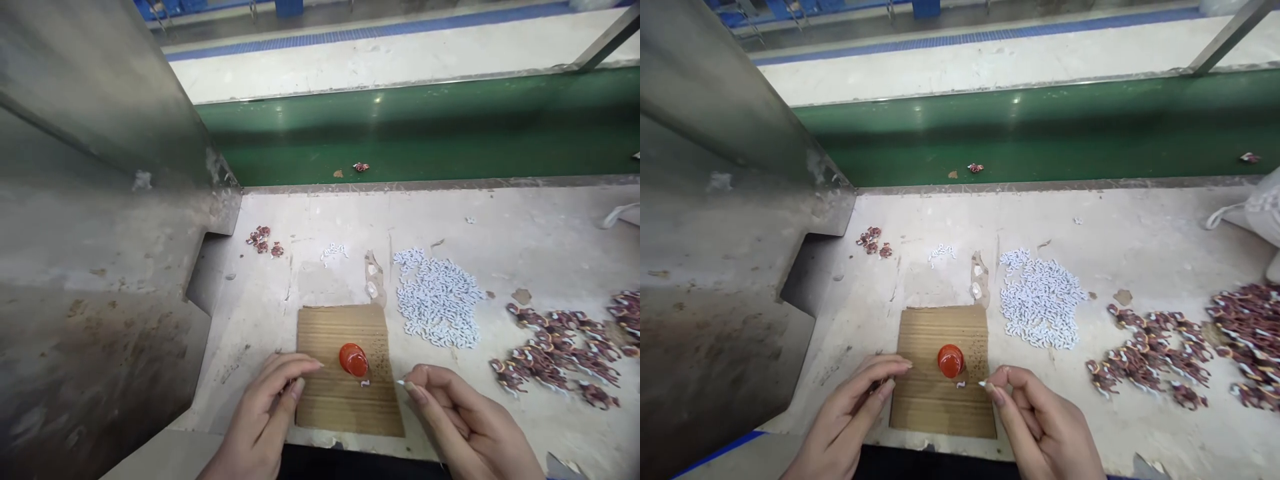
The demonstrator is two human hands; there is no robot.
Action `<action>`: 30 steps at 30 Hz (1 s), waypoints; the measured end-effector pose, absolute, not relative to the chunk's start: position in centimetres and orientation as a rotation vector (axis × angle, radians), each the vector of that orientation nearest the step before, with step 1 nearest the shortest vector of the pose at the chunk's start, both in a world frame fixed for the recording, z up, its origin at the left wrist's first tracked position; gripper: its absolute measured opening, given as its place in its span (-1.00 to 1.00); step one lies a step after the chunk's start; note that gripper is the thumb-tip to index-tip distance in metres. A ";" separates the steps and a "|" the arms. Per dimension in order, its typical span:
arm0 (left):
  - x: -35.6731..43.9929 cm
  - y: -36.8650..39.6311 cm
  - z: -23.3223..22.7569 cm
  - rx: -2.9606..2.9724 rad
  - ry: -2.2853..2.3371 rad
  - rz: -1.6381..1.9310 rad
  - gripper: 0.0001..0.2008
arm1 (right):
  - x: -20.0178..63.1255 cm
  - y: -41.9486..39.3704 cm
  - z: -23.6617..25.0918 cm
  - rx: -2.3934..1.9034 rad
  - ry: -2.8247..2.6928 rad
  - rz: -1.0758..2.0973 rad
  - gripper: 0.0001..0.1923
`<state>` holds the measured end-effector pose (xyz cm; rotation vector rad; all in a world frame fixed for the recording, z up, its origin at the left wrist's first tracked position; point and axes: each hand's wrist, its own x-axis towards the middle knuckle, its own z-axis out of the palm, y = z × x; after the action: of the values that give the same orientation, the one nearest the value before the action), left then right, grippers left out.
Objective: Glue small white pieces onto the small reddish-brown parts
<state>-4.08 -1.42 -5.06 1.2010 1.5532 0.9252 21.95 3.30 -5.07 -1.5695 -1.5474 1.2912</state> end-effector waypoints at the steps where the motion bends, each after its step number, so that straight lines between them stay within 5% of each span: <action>1: -4.7 -1.4 -5.2 1.236 1.606 0.900 -0.79 | 22.2 3.8 -5.3 -1.504 -1.742 1.187 -0.81; 5: -6.8 -1.4 -5.9 1.361 1.772 0.858 -0.83 | 22.1 5.3 -5.6 -1.261 -2.210 0.884 -0.90; 15: -8.4 -1.3 -4.4 1.654 1.709 0.547 -0.56 | 20.9 6.1 -5.4 -1.142 -2.406 0.745 -0.88; 23: -10.1 -0.8 -3.7 1.690 1.860 0.727 -0.78 | 21.3 5.9 -5.3 -1.119 -2.397 0.700 -0.87; 27: -10.0 -0.9 -3.1 1.472 1.831 0.923 -0.91 | 21.4 4.9 -4.3 -1.263 -2.085 1.035 -0.91; 30: -8.1 -0.8 -2.8 1.159 1.457 1.158 -0.65 | 20.5 3.7 -2.6 -1.466 -1.520 1.551 -0.69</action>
<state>-8.10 -0.77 -2.76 1.1587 1.4567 1.1580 20.53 3.70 -2.65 -1.4661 -1.5196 1.5508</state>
